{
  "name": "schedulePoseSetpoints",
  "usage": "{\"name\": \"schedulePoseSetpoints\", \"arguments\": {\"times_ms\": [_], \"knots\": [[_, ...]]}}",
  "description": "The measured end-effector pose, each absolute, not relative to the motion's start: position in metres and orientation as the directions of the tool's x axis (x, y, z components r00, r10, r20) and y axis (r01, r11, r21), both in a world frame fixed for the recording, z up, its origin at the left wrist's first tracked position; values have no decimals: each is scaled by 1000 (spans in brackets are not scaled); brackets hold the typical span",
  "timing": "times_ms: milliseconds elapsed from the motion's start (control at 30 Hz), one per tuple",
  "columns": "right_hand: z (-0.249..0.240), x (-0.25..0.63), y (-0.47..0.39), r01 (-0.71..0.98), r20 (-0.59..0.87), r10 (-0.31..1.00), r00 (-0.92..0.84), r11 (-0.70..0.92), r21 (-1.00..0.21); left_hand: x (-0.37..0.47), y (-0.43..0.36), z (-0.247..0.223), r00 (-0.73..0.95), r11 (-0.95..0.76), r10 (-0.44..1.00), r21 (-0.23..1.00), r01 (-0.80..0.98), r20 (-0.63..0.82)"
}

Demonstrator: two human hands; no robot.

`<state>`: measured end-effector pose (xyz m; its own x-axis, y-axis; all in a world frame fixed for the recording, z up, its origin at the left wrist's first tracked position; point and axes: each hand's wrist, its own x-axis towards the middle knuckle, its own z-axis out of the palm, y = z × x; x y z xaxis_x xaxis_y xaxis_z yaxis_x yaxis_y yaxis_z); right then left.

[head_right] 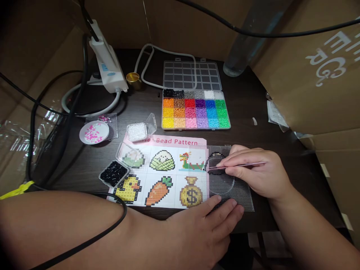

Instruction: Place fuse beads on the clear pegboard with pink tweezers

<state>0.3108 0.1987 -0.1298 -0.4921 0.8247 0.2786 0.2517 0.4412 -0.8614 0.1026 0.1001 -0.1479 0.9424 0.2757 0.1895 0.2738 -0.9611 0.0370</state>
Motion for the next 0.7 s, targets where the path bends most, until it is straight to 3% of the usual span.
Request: {"name": "schedulePoseSetpoints", "arguments": {"times_ms": [700], "knots": [[-129,310,198,255,296,816,-497,463,-849,103,99,-148,939,-956,291,33,290,184]]}}
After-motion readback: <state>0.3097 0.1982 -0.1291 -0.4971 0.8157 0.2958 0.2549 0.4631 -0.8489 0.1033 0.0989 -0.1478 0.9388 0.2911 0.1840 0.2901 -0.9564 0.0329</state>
